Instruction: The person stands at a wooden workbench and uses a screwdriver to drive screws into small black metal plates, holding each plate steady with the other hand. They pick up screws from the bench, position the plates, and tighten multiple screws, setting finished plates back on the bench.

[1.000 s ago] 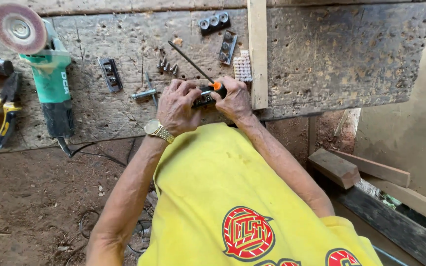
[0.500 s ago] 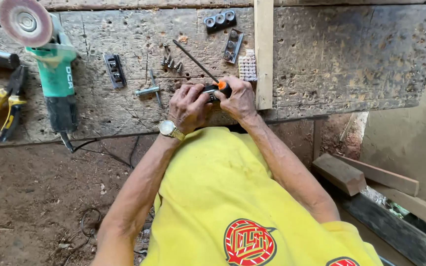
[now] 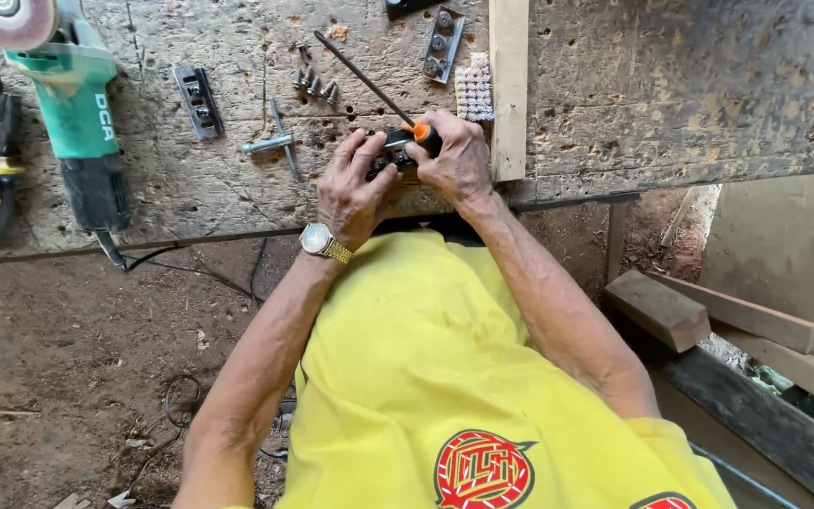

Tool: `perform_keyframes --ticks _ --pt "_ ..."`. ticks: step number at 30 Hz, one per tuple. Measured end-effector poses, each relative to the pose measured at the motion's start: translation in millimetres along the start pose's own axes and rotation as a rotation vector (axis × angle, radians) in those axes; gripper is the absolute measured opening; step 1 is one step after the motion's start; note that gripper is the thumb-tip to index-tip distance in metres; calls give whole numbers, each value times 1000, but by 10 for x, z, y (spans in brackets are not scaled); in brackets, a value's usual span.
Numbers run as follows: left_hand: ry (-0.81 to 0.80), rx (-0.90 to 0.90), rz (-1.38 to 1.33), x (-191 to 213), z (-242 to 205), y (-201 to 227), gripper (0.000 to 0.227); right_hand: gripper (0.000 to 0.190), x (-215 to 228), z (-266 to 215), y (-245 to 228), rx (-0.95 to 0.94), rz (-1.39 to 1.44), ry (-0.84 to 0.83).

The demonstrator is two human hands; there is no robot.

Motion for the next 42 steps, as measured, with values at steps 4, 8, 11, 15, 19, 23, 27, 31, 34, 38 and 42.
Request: perform_keyframes --ticks 4,8,11,15,19,23,27,31,34,38,42 --pt "-18 13 35 -75 -75 -93 8 24 6 5 -6 -11 6 -13" --pt "-6 135 -54 51 1 -86 17 23 15 14 -11 17 -2 -25" --pt "-1 134 -55 127 126 -51 26 23 -19 23 16 28 -19 -35" --pt "29 154 0 165 202 -33 36 23 22 67 -22 62 27 -46" --pt "67 125 61 147 201 35 24 25 19 62 -25 43 7 -40" --pt "51 141 4 199 242 57 25 23 9 57 -23 16 27 -37" --pt "-22 101 -42 248 263 -17 26 24 -5 66 17 1 29 -51" --pt "-44 156 -86 256 257 -12 21 23 -30 53 22 -10 19 -63" --pt "-34 183 -96 231 248 -70 21 22 -41 68 44 -15 14 -67" --pt "-7 116 -52 287 272 42 23 23 1 59 -4 23 -48 -78" --pt "49 74 -89 33 -115 -192 12 24 3 53 11 12 -38 -78"
Point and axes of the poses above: each hand's wrist, its own z-axis towards the middle knuckle, its own x-axis out of the back of the hand, y = z × x, the point moved 4 cm from there along z, towards the middle knuckle, and after that the axes turned 12 degrees about -z, right-handed, at the moved point
